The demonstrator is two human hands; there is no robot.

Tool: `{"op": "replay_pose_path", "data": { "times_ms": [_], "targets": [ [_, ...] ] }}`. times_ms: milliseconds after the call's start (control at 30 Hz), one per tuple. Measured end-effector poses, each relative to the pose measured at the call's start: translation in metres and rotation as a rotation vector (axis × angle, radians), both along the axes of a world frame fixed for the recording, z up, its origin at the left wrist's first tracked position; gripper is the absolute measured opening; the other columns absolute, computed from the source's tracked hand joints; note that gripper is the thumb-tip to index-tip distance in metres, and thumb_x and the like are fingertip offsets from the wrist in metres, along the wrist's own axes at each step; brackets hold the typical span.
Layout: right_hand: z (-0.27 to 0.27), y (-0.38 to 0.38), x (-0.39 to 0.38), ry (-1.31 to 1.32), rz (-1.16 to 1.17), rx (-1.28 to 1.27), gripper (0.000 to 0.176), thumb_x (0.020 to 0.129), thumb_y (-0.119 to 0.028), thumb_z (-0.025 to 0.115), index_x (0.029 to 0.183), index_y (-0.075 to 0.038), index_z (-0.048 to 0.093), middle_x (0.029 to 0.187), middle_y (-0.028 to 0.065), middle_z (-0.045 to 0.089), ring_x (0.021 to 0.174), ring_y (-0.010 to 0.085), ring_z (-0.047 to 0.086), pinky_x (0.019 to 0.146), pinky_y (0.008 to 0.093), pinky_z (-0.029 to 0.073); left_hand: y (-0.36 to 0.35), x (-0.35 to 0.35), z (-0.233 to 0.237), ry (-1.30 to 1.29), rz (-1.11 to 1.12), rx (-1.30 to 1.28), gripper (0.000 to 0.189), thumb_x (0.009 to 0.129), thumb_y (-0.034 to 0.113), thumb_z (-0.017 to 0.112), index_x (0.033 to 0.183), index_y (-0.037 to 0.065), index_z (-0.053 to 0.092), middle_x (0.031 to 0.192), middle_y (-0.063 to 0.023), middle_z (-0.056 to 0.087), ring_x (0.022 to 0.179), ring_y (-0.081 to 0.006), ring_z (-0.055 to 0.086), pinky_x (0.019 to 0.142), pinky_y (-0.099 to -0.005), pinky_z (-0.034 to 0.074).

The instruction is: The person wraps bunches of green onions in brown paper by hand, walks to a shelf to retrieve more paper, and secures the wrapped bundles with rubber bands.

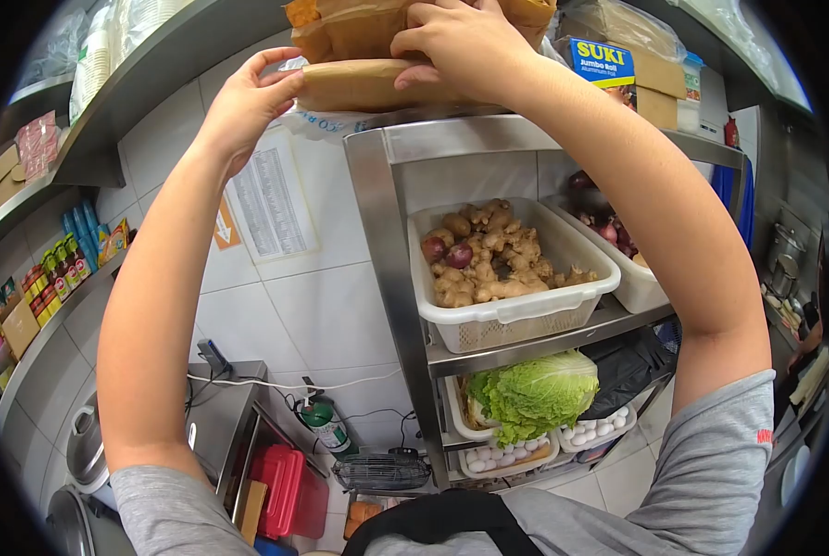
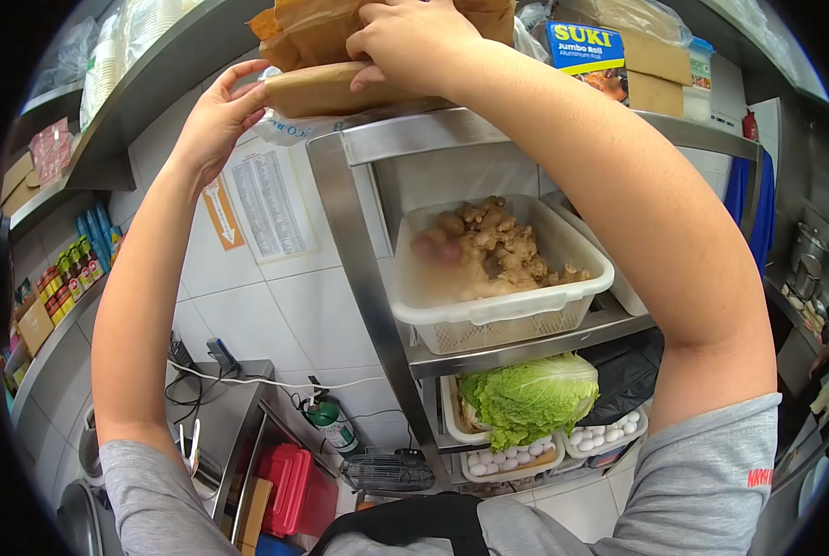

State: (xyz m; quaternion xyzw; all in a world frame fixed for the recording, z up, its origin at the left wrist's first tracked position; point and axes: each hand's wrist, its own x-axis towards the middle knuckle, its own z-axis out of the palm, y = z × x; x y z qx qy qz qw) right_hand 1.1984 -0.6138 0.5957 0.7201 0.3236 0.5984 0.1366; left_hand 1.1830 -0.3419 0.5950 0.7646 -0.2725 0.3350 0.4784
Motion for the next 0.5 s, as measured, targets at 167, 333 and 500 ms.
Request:
{"op": "replay_pose_path", "data": {
  "times_ms": [167, 333, 500],
  "targets": [
    [0.007, 0.008, 0.004, -0.049, -0.114, -0.106, 0.018, 0.086, -0.028, 0.067, 0.100, -0.019, 0.073, 0.100, 0.0023, 0.065, 0.107, 0.0233, 0.060, 0.082, 0.0489, 0.044, -0.011, 0.000, -0.010, 0.015, 0.183, 0.052, 0.053, 0.094, 0.017, 0.069, 0.141, 0.005, 0.047, 0.105, -0.0022, 0.068, 0.097, -0.0073, 0.059, 0.084, -0.0218, 0.046],
    [0.046, -0.030, 0.013, -0.243, 0.397, 0.045, 0.008, 0.082, -0.010, 0.061, 0.085, -0.005, 0.066, 0.087, 0.0157, 0.065, 0.087, 0.0382, 0.065, 0.073, 0.0454, 0.050, -0.021, 0.034, -0.029, -0.030, 0.231, 0.087, 0.052, 0.092, 0.018, 0.070, 0.137, 0.004, 0.049, 0.100, -0.0015, 0.067, 0.084, -0.0076, 0.058, 0.072, -0.0249, 0.046],
    [0.074, -0.057, -0.005, -0.177, 0.505, 0.385, 0.023, 0.096, -0.015, 0.055, 0.108, 0.002, 0.066, 0.099, 0.0262, 0.067, 0.099, 0.0438, 0.064, 0.081, 0.0448, 0.051, -0.029, 0.073, -0.034, -0.207, 0.168, -0.011, 0.061, 0.091, 0.022, 0.071, 0.143, 0.005, 0.046, 0.090, 0.0003, 0.065, 0.075, -0.0073, 0.053, 0.069, -0.0245, 0.043]
  ]
}}
